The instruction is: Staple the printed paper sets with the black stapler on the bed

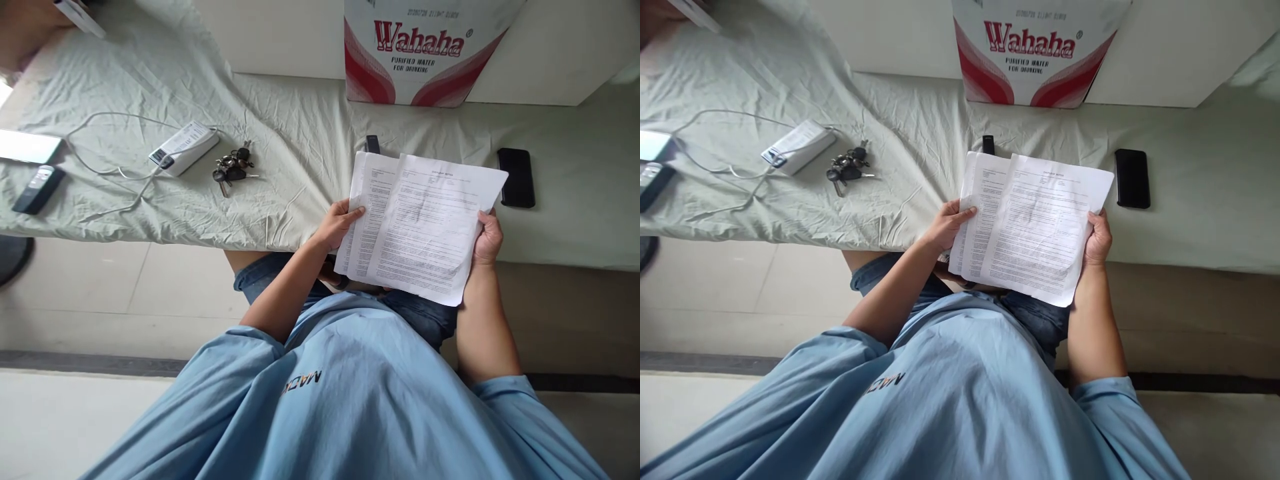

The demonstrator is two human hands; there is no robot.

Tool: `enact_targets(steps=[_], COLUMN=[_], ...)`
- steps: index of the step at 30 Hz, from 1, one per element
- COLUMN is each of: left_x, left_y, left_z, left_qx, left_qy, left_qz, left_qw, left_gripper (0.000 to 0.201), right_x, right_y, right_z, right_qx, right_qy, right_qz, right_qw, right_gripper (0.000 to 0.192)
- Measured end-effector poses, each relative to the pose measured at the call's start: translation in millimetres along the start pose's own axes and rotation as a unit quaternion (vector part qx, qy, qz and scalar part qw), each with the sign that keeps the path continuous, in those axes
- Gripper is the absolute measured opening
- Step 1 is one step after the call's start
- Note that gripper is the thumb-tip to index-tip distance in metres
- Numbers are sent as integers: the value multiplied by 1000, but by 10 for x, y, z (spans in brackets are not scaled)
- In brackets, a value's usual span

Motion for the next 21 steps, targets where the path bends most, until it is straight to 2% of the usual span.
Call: enact_targets(steps=[3,8,14,17,21], left_x=[-3,17,17,9,18], left_y=[2,32,244,285,203], left_z=[24,17,0,82,189], left_qx=[-7,-19,-20,-35,-58], left_qy=[-10,-19,-32,-45,-47], left_qz=[1,2,22,2,-43], left_qw=[1000,1000,999,998,996], left_gripper=[64,64,59,59,67], right_x=[-29,-65,-57,-58,-76], right_y=[47,109,147,145,148], right_z=[-13,-61,-79,-75,-67], right_qx=[-33,-41,-89,-100,-95], right_qy=[-12,-23,-44,-49,-51], right_qz=[40,75,104,100,79], right_qw=[999,996,990,989,991], right_gripper=[16,44,51,52,50])
Point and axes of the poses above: each hand's wrist, its own x-axis towards the middle knuckle, its own y-axis out of the palm, z = x × y, the point moved 9 cm from there along x, towards the middle knuckle, and after that the axes turned 3 degrees about -z, right-handed, at the moved point
